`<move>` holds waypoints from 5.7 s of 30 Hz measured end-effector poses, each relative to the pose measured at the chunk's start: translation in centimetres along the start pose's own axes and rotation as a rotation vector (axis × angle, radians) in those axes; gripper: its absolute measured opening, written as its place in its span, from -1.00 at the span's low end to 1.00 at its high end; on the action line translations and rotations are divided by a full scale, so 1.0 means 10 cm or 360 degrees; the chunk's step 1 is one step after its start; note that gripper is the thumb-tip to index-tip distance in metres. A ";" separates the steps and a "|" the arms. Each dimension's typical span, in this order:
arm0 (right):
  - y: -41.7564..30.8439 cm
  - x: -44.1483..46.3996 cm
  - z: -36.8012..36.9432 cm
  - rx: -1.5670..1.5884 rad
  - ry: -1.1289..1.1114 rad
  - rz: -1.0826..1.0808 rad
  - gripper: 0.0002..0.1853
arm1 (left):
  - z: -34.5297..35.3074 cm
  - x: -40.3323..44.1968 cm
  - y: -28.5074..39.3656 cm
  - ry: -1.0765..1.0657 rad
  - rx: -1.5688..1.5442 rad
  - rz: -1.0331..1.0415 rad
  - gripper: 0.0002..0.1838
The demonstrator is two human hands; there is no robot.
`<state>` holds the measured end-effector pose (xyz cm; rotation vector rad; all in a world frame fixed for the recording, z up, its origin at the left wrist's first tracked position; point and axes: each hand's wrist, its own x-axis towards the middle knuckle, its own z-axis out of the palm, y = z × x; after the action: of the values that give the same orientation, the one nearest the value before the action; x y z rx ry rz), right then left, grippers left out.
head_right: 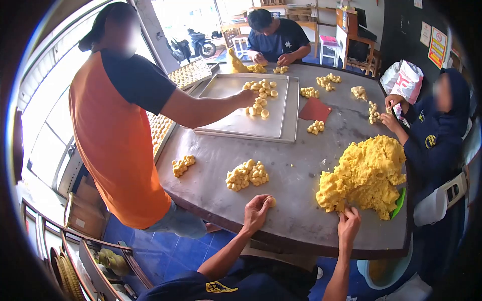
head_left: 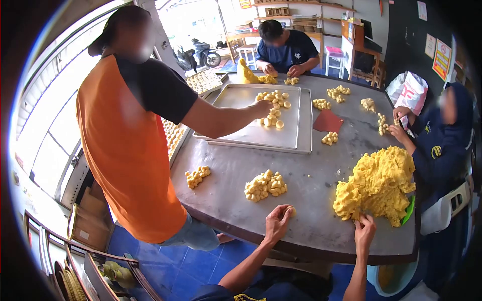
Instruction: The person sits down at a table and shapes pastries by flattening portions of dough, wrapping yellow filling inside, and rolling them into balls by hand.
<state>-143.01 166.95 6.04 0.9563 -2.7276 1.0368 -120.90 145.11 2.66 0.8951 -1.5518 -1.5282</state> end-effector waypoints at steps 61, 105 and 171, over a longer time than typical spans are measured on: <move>-1.24 -0.35 0.23 0.0704 -0.0219 -0.0474 -0.76 | 0.56 -0.16 0.19 -0.0526 0.0898 0.0200 -0.78; -0.20 -0.02 -0.02 0.0011 0.0318 0.0015 -0.84 | 0.55 -0.20 0.28 -0.0600 0.0469 0.0117 -0.66; -0.08 -0.04 0.25 -0.0002 0.0281 -0.0052 -0.90 | 0.08 0.22 0.53 -0.0563 0.1528 0.0536 -0.85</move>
<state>-141.85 165.18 4.48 0.8617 -2.5613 1.0597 -122.45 143.75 8.10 0.7937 -2.6176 -0.6675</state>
